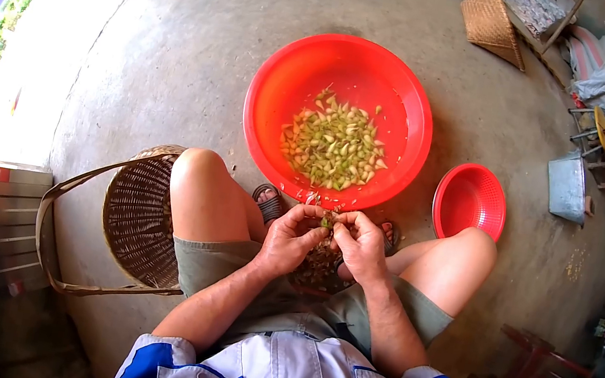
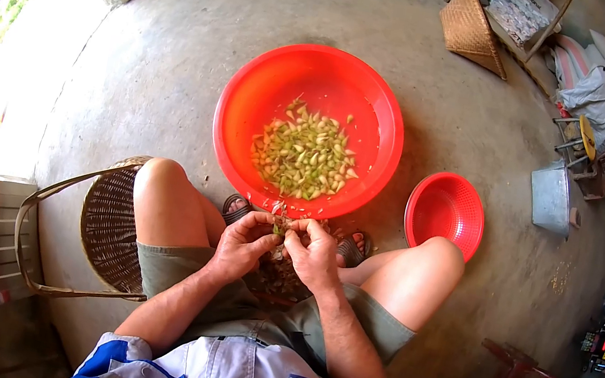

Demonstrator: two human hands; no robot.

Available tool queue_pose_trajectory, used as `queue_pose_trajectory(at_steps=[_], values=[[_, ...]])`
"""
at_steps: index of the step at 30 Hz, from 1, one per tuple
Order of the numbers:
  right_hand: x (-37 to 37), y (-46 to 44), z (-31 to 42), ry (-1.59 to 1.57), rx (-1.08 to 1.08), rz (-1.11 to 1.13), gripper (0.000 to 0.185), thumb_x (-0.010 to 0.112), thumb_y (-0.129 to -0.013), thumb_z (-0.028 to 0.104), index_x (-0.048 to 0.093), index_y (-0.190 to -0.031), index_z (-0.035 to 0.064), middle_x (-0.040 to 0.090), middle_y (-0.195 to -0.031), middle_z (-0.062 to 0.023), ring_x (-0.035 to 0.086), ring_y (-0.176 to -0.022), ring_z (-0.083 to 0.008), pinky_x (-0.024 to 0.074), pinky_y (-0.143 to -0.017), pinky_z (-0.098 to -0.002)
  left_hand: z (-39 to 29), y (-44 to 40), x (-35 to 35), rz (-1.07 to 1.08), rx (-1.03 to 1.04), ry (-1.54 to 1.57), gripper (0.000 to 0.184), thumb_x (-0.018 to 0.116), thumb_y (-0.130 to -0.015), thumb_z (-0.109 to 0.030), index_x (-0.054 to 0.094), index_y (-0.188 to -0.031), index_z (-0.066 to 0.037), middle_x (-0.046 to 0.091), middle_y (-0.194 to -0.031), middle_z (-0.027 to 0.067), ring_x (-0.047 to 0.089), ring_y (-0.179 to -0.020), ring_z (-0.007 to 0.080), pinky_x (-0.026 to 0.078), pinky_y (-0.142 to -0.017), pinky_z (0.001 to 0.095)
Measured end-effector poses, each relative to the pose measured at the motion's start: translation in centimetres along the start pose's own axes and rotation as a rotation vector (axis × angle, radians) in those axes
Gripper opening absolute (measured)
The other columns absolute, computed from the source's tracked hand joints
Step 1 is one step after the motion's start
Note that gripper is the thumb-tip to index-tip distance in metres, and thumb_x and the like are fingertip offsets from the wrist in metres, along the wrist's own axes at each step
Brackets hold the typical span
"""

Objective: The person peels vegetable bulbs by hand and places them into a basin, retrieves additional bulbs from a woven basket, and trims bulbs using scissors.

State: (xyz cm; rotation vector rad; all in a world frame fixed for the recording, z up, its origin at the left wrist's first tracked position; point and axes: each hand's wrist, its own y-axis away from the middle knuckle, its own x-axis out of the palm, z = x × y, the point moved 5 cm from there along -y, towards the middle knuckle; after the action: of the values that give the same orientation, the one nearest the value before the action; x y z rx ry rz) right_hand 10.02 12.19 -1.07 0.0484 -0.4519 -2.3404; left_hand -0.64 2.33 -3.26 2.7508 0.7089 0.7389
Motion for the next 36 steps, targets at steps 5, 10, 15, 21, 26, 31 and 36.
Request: queue_pose_trajectory(at_steps=[5, 10, 15, 21, 26, 31, 36], values=[[0.2, 0.2, 0.6, 0.065, -0.044, -0.049, 0.003, 0.06, -0.091, 0.004, 0.059, -0.092, 0.0007, 0.06, -0.073, 0.0006, 0.055, -0.06, -0.0053, 0.0449, -0.055, -0.0208, 0.2, 0.0, -0.2, -0.023, 0.019, -0.035, 0.025, 0.058, -0.091, 0.006, 0.054, -0.115, -0.001, 0.065, -0.111, 0.009, 0.062, -0.104, 0.0152, 0.05, -0.091, 0.0285], [-0.1, 0.1, -0.1, 0.157, -0.136, -0.056, 0.003, 0.06, -0.09, 0.003, 0.059, -0.09, 0.0007, 0.059, -0.071, 0.0008, 0.054, -0.059, -0.0047, 0.0448, -0.053, -0.0213, 0.4, 0.0, -0.3, -0.044, 0.087, -0.107, 0.025, 0.06, -0.091, 0.005, 0.054, -0.114, -0.001, 0.066, -0.109, 0.008, 0.062, -0.102, 0.0136, 0.051, -0.089, 0.0272], [-0.1, 0.0, -0.1, 0.254, -0.207, -0.088, 0.004, 0.06, -0.089, 0.004, 0.058, -0.088, 0.0005, 0.058, -0.069, 0.0011, 0.053, -0.058, -0.0049, 0.0442, -0.053, -0.022, -1.0, 0.2, 0.3, -0.053, -0.013, 0.039, 0.024, 0.062, -0.091, 0.0, 0.055, -0.114, -0.002, 0.067, -0.104, 0.0051, 0.062, -0.097, 0.0118, 0.051, -0.083, 0.0249], [-0.1, 0.0, -0.5, 0.215, -0.137, -0.074, 0.006, 0.059, -0.09, 0.006, 0.059, -0.088, -0.0002, 0.059, -0.069, 0.0004, 0.053, -0.059, -0.0055, 0.0442, -0.053, -0.0225, -1.6, 0.4, 0.4, -0.031, -0.066, 0.228, 0.02, 0.061, -0.093, -0.005, 0.056, -0.112, -0.004, 0.066, -0.104, 0.0051, 0.062, -0.09, 0.013, 0.051, -0.078, 0.0254], [-0.4, 0.0, -0.8, 0.129, -0.083, -0.096, 0.006, 0.06, -0.089, 0.004, 0.059, -0.087, -0.0014, 0.06, -0.072, -0.0009, 0.052, -0.061, -0.0059, 0.0437, -0.054, -0.0236, -2.1, 0.2, 0.4, -0.028, -0.07, 0.355, 0.02, 0.06, -0.093, -0.004, 0.056, -0.112, -0.005, 0.065, -0.105, 0.006, 0.062, -0.091, 0.0144, 0.05, -0.081, 0.0265], [0.4, 0.4, 1.2, 0.01, -0.096, -0.042, 0.009, 0.062, -0.092, 0.008, 0.06, -0.093, 0.0, 0.06, -0.074, 0.0015, 0.051, -0.061, -0.0041, 0.0428, -0.055, -0.0213, -1.2, 0.1, 0.1, -0.044, -0.001, 0.165, 0.02, 0.06, -0.093, -0.003, 0.056, -0.112, -0.004, 0.065, -0.106, 0.0055, 0.062, -0.092, 0.0128, 0.051, -0.082, 0.0261], [0.2, 0.1, 0.6, 0.141, -0.222, -0.051, 0.011, 0.061, -0.094, 0.011, 0.06, -0.098, 0.001, 0.059, -0.074, 0.0023, 0.052, -0.062, -0.0038, 0.0434, -0.056, -0.0191, -1.4, 0.2, 0.7, -0.055, 0.031, 0.087, 0.017, 0.061, -0.093, -0.003, 0.056, -0.11, -0.004, 0.065, -0.102, 0.0038, 0.061, -0.091, 0.0101, 0.051, -0.079, 0.0236]])
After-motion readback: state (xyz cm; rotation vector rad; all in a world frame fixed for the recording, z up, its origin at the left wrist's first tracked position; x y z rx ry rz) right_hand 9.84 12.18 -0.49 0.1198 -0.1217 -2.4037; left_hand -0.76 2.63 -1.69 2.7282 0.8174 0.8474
